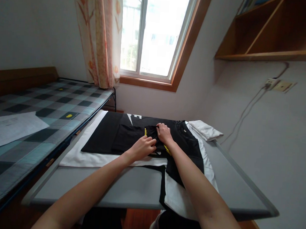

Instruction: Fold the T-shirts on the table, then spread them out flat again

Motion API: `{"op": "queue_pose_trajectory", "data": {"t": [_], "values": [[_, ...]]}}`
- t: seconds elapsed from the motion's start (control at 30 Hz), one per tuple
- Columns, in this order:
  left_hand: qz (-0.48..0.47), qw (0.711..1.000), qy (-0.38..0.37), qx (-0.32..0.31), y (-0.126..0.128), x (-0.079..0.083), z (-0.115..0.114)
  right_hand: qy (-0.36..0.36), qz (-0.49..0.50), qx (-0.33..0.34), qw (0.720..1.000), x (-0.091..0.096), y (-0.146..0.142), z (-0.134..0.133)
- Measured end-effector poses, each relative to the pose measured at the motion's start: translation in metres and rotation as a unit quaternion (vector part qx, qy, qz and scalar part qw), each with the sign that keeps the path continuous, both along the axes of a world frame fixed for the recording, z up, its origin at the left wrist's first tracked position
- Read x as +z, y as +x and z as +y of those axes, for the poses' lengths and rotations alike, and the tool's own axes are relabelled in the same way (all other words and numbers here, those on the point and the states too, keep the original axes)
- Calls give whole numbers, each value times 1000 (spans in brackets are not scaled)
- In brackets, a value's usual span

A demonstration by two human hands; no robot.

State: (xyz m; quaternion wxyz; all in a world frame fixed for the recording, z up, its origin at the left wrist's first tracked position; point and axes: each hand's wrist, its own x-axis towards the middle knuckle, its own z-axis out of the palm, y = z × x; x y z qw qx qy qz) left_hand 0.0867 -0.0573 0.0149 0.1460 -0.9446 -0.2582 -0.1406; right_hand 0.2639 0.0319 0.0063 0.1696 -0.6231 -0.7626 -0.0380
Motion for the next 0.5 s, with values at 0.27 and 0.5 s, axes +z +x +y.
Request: {"op": "queue_pose_trajectory", "data": {"t": [0.27, 0.5], "values": [[-28, 998, -57, 19, -4, -8, 6, 12, -64, 142, 988, -10, 16, -35], [-52, 992, -112, 20, -5, -6, 3, -64, -89, 163, 981, -19, 47, -68]]}}
